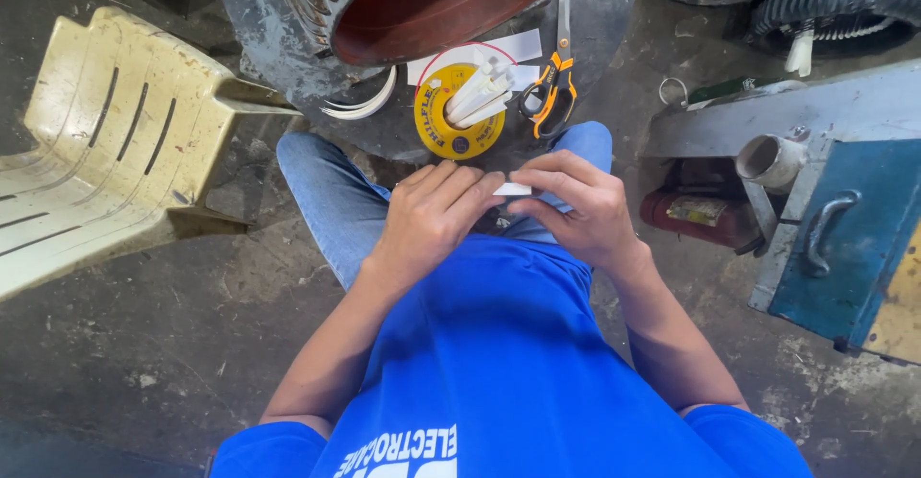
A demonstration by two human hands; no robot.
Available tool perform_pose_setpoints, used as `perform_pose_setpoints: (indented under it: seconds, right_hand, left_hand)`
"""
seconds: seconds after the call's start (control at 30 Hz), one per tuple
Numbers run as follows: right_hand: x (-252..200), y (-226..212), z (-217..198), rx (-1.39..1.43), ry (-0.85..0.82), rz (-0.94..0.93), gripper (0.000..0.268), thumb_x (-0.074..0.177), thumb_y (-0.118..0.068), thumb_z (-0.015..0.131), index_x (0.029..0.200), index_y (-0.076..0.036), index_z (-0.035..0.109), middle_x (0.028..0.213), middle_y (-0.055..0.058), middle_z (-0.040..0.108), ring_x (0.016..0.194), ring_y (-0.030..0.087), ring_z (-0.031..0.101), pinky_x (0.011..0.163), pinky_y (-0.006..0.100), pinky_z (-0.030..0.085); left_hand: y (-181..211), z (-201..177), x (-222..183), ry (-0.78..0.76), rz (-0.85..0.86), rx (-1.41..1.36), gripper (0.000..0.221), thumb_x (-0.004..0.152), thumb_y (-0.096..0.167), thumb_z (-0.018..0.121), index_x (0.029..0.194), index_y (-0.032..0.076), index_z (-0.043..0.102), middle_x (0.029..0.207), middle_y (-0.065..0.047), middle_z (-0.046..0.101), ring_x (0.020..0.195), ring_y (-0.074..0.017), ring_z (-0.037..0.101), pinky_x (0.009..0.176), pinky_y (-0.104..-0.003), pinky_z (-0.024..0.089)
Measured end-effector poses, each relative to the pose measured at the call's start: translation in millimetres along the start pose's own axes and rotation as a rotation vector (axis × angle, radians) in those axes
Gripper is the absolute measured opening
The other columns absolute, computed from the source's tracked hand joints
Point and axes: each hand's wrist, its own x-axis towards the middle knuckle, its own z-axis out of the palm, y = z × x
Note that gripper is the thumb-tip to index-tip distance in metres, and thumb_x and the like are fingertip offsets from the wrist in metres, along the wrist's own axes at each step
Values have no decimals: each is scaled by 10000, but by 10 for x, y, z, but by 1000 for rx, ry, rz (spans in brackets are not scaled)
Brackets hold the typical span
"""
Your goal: Preparing and cutting small insulation sleeves for use in electric motor repair.
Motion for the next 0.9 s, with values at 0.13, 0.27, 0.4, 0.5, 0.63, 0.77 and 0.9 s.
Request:
perform_pose_setpoints:
  seconds: [0.13,0.27,0.4,0.5,0.63,0.77,0.9]
  right_hand:
    - [-69,66,53,-5,-16,22,113,976,-78,839,1051,6,825,988,153,772,846,328,780,782,437,636]
    - [-66,120,55,-28,-40,34,84,989,-95,833,1029,-21,827,979,134,779,848,318,777,785,431,630]
    - [107,268,-160,-218,-126,-6,106,1045,-112,803,1075,-12,787,1020,177,743,900,406,745,773,515,606]
    - [373,303,-280,-410,-139,-100,82,1089,-95,777,1077,-14,773,1046,181,731,912,420,727,779,498,581]
    - [652,439,-193,-622,-208,-252,277,1197,-223,622,995,-83,750,1019,86,716,913,300,712,799,376,587]
    - [712,768,31,-836,-348,-356,282,1151,-339,648,916,-208,732,992,22,658,971,257,631,819,355,471]
    - [736,771,113,-808,-393,-280,377,1084,-507,617,1227,-197,775,1160,63,685,1078,309,639,917,411,447]
  left_hand:
    - [-4,64,-75,18,-8,17,185,1093,147,677,956,57,760,744,-68,617,659,-267,651,602,-354,562]
    - [-29,86,-116,-8,-123,-74,167,1056,168,724,961,43,781,773,-83,682,691,-256,688,634,-350,570]
    - [-195,-75,-146,-3,-283,-14,491,901,304,908,1268,8,767,1125,-192,776,1053,-402,739,921,-506,590]
    - [-604,-172,-491,72,-446,49,424,1050,200,796,1363,-67,694,1151,-278,712,1060,-512,681,934,-584,544]
    - [-1009,-228,-842,90,-532,130,260,1115,98,725,1287,-96,703,1031,-280,663,950,-515,684,827,-573,559]
    - [-1246,-152,-1099,-20,-636,207,240,1108,183,739,1255,-6,758,1014,-160,667,963,-414,699,838,-486,564]
    - [-1277,-104,-1053,-45,-649,199,265,1108,177,722,1265,-35,740,1033,-209,671,987,-457,687,855,-525,549]
